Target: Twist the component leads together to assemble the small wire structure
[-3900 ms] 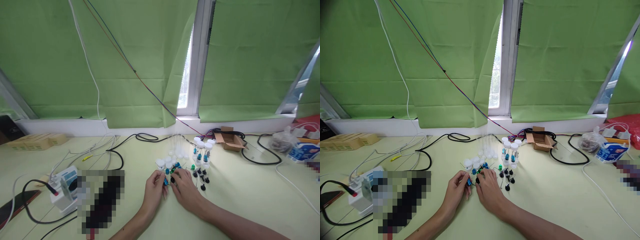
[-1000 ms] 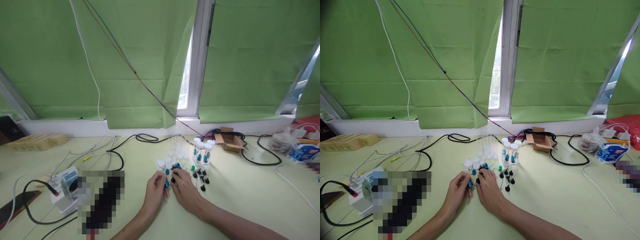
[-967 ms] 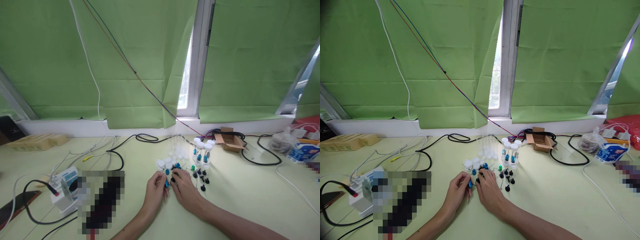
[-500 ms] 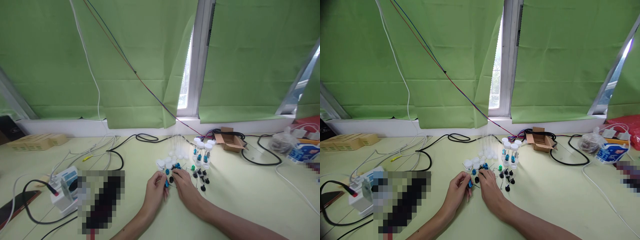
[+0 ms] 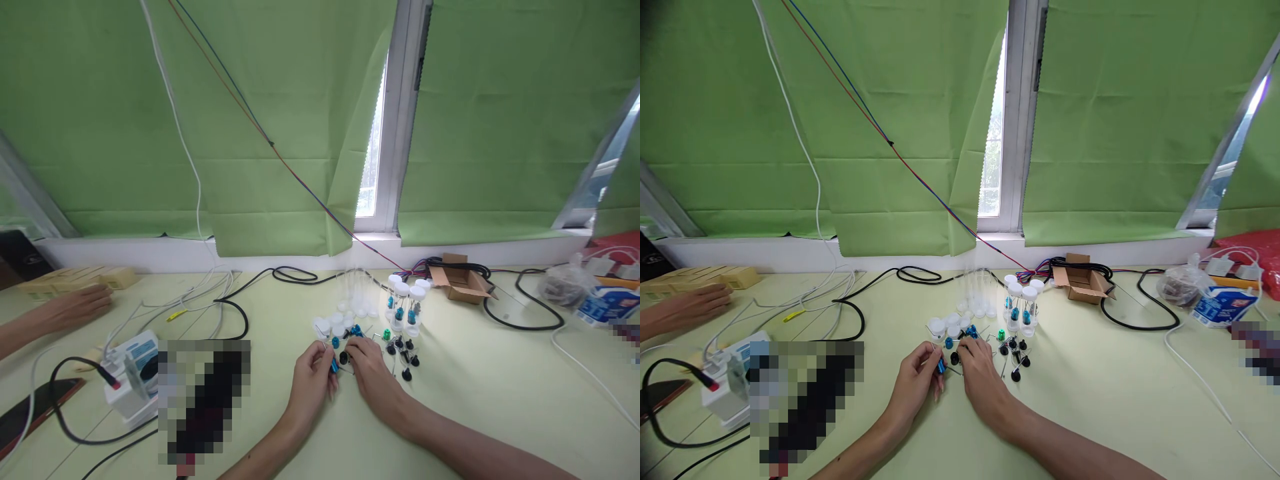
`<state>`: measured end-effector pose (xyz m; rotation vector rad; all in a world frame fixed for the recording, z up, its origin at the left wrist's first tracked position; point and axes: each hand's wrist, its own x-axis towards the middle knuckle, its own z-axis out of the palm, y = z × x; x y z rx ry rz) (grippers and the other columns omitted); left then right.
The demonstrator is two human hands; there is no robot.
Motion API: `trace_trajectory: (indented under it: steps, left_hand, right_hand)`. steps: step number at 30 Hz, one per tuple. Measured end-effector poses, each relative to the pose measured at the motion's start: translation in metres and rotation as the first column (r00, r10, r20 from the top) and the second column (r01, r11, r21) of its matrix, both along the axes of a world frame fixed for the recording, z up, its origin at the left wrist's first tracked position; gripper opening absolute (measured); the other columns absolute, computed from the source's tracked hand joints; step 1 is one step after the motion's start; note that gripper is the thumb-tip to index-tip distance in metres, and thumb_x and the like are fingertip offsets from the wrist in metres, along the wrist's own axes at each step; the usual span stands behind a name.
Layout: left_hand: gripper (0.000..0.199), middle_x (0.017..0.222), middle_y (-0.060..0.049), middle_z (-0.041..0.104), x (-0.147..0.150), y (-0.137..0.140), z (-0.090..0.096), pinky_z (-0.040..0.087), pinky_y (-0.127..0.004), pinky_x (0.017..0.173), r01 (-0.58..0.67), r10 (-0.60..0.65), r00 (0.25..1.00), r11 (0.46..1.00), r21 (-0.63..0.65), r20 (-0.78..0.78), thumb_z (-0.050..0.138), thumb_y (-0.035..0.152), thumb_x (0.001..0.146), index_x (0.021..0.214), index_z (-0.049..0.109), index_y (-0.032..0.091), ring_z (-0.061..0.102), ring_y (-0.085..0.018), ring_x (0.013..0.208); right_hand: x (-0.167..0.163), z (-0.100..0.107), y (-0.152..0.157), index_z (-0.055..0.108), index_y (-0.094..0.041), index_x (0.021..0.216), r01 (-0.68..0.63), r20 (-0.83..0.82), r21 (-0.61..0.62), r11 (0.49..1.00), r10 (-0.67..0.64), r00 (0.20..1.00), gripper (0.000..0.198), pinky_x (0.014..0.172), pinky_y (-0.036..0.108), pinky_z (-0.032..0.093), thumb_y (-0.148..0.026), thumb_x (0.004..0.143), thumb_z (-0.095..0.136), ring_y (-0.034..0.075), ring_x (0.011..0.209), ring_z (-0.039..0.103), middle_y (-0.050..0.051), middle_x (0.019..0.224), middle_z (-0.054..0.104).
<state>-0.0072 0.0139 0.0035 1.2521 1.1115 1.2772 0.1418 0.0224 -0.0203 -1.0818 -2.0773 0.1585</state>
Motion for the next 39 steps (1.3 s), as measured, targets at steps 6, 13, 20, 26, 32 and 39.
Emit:
trace_trajectory:
  steps: [6,13,20,26,32,39]
  left_hand:
    - [0.034,0.063,0.004,0.055,0.000,0.000,0.001,0.038,-0.018,0.033,-0.004,0.004,1.000,1.000,-0.005,0.017,0.062,0.048,0.081,0.067,0.050,0.019,0.051,-0.008,0.038]
    - [0.035,0.062,0.004,0.055,0.000,0.001,0.000,0.038,-0.019,0.032,-0.010,0.010,0.999,1.000,-0.005,0.037,0.063,0.050,0.079,0.068,0.051,0.019,0.052,-0.009,0.038]
    - [0.036,0.063,0.003,0.056,0.000,0.001,-0.001,0.040,-0.020,0.032,0.004,-0.004,0.998,1.000,0.007,0.056,0.064,0.050,0.079,0.068,0.051,0.018,0.053,-0.010,0.038]
    - [0.036,0.063,0.004,0.056,0.000,0.000,0.002,0.040,-0.020,0.033,-0.004,0.004,0.999,1.000,-0.004,0.038,0.063,0.052,0.079,0.069,0.052,0.019,0.053,-0.010,0.039]
    - [0.036,0.063,0.004,0.055,0.000,0.001,0.001,0.040,-0.020,0.033,0.000,-0.001,0.999,1.000,0.012,0.033,0.063,0.051,0.080,0.069,0.052,0.019,0.053,-0.010,0.037]
    - [0.035,0.058,0.004,0.054,0.000,0.001,0.001,0.039,-0.020,0.034,0.004,-0.005,0.999,1.000,0.018,0.040,0.063,0.050,0.080,0.068,0.052,0.019,0.051,-0.010,0.036]
  right_hand:
    - [0.000,0.003,-0.002,0.061,-0.018,0.099,0.005,-0.042,0.017,1.000,-0.004,0.999,0.030,0.085,0.041,0.050,0.004,0.087,0.044,0.024,0.098,0.057,0.009,0.104,0.060]
    - [0.001,0.010,-0.005,0.061,-0.020,0.105,0.002,-0.142,0.060,0.998,0.007,0.990,0.027,0.086,0.042,0.051,-0.004,0.091,0.043,0.024,0.099,0.058,0.010,0.106,0.061]
    - [0.001,0.010,-0.005,0.061,-0.020,0.105,-0.043,-0.181,0.053,0.998,0.052,0.982,0.025,0.087,0.042,0.051,-0.006,0.093,0.044,0.023,0.100,0.057,0.009,0.106,0.060]
    - [0.001,0.010,-0.005,0.061,-0.021,0.105,-0.049,-0.192,0.070,0.996,0.062,0.979,0.025,0.087,0.038,0.053,-0.006,0.093,0.044,0.022,0.102,0.058,0.009,0.106,0.060]
    - [0.001,0.010,-0.005,0.061,-0.021,0.107,-0.094,-0.222,0.085,0.992,0.111,0.969,0.026,0.087,0.039,0.053,-0.007,0.094,0.042,0.022,0.101,0.057,0.010,0.106,0.060]
    - [0.000,0.011,-0.007,0.061,-0.021,0.106,-0.155,-0.253,0.132,0.979,0.184,0.950,0.028,0.085,0.040,0.052,-0.006,0.093,0.042,0.023,0.101,0.057,0.010,0.104,0.061]
